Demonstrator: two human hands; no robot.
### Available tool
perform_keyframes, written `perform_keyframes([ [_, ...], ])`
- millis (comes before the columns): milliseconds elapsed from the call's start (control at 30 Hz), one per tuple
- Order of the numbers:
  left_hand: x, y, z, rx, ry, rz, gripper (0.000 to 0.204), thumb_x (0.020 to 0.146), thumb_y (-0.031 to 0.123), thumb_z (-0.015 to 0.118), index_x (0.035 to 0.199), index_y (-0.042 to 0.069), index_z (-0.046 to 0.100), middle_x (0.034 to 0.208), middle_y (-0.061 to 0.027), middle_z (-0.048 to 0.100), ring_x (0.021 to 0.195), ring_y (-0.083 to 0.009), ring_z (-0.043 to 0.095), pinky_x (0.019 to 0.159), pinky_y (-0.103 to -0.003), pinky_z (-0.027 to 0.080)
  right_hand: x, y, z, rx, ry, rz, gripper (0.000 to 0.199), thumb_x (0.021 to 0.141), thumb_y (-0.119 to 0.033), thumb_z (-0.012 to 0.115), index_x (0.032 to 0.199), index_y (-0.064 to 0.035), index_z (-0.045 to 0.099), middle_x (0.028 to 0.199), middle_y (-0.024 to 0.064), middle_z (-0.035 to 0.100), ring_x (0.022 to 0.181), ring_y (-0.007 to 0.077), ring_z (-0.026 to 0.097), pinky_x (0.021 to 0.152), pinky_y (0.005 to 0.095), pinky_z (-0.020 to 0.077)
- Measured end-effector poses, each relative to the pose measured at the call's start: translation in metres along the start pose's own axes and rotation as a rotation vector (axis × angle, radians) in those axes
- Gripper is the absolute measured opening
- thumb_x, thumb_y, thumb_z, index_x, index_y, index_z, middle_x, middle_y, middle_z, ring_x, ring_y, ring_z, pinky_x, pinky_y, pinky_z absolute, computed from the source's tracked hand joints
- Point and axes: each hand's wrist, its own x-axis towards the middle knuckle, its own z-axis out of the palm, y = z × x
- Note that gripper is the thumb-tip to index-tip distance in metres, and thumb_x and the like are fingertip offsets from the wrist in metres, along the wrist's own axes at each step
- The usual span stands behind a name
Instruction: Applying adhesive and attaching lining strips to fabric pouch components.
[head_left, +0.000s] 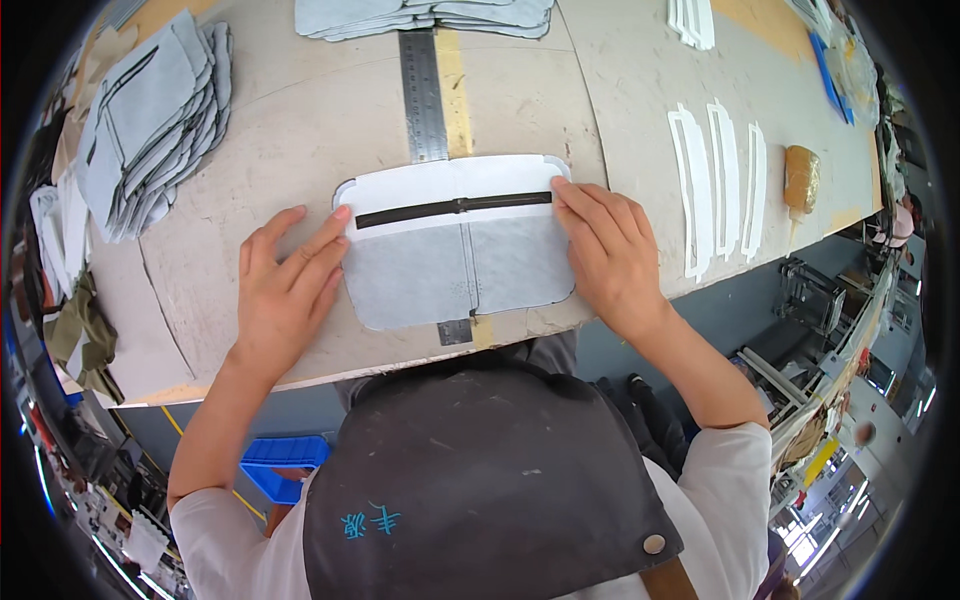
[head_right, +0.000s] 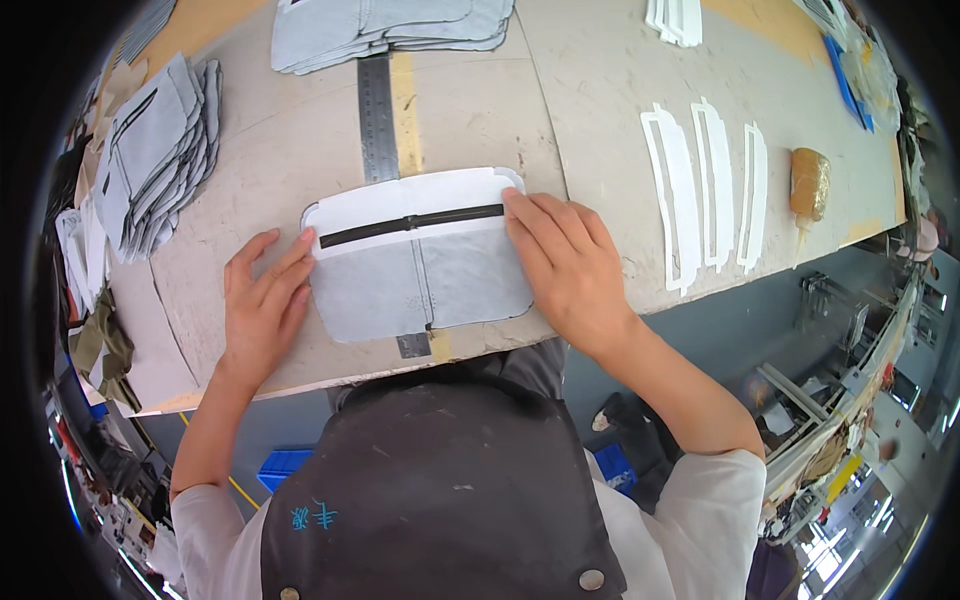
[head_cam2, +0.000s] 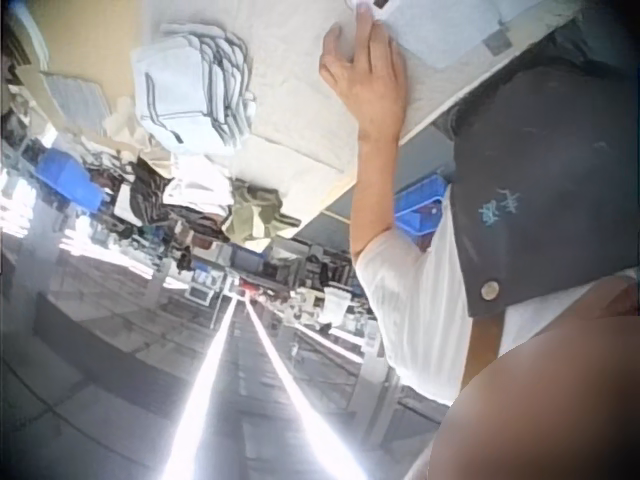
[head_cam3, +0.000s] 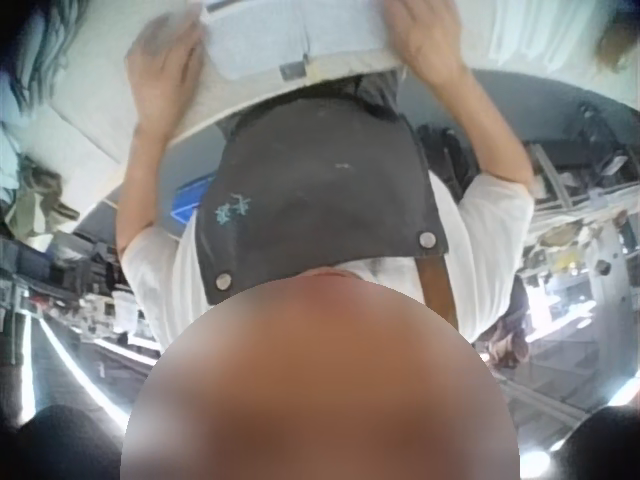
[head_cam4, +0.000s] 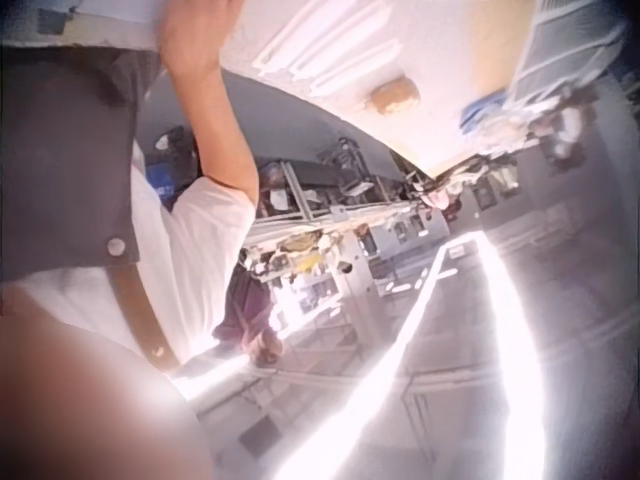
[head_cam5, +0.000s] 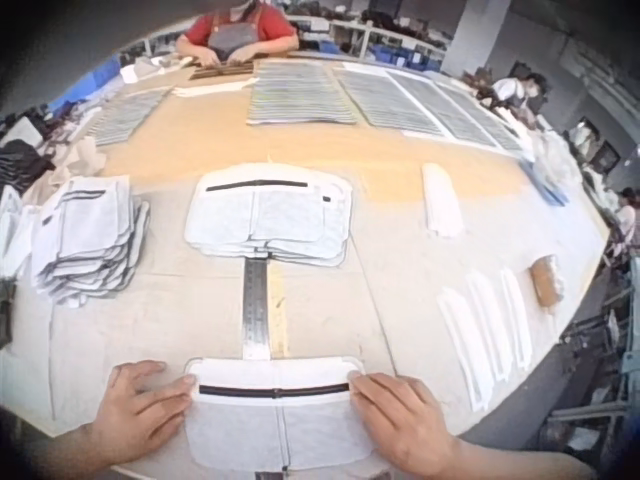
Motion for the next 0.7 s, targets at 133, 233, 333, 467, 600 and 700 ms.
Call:
perform_keyframes([
  [133,0.015,0.014,0.005,-0.183,0.171,-0.053,0.032,0.069,0.000,0.073,0.099,0.005,0.066,0.118,-0.0072,0.062,0.105,-0.0311,0.053,0.084,-0.039,0.045,0.004,0.000,0.002,0.165,0.061,0.079,0.031,0.067,0.005,0.064,0.098,0.0026,0.062,0.114,0.0113,0.062,0.100,0.0281,0.059,0.082,0.0373,0.0489],
  [233,0.039,0.038,0.016,-0.277,0.218,0.002,0.025,0.069,-0.004,0.072,0.093,0.001,0.066,0.105,-0.0101,0.064,0.098,-0.0323,0.055,0.082,-0.038,0.047,0.010,-0.001,0.000,0.282,0.100,0.175,0.032,0.065,0.007,0.068,0.096,0.0012,0.062,0.109,0.0108,0.063,0.095,0.0289,0.060,0.078,0.0360,0.0501],
  [333,0.060,0.057,0.038,-0.332,0.284,0.078,0.028,0.063,0.001,0.075,0.089,0.002,0.066,0.096,-0.0068,0.061,0.090,-0.0276,0.054,0.075,-0.037,0.045,0.013,-0.001,0.001,0.347,0.145,0.221,0.032,0.067,0.005,0.071,0.097,0.0005,0.062,0.104,0.0104,0.062,0.089,0.0286,0.059,0.075,0.0353,0.0502],
  [467,0.080,0.072,0.053,-0.336,0.337,0.107,0.029,0.060,0.003,0.076,0.087,0.002,0.065,0.088,-0.0055,0.057,0.086,-0.0249,0.053,0.070,-0.036,0.043,0.014,-0.002,0.004,0.382,0.174,0.217,0.029,0.066,0.005,0.073,0.093,-0.0011,0.065,0.096,0.0091,0.062,0.084,0.0275,0.058,0.070,0.0355,0.0501],
  [600,0.090,0.077,0.061,-0.342,0.368,0.109,0.025,0.060,0.005,0.076,0.082,0.002,0.064,0.081,-0.0047,0.054,0.081,-0.0231,0.051,0.067,-0.035,0.041,0.008,-0.005,0.007,0.389,0.189,0.215,0.024,0.066,0.006,0.072,0.088,-0.0012,0.066,0.093,0.0085,0.061,0.082,0.0264,0.059,0.065,0.0343,0.0503],
  [700,0.090,0.076,0.063,-0.359,0.382,0.100,0.023,0.061,0.006,0.076,0.080,0.003,0.063,0.080,-0.0043,0.053,0.080,-0.0231,0.051,0.067,-0.035,0.040,0.009,-0.006,0.008,0.376,0.187,0.182,0.027,0.064,0.007,0.071,0.089,-0.0012,0.067,0.092,0.0080,0.061,0.081,0.0253,0.059,0.063,0.0335,0.0509],
])
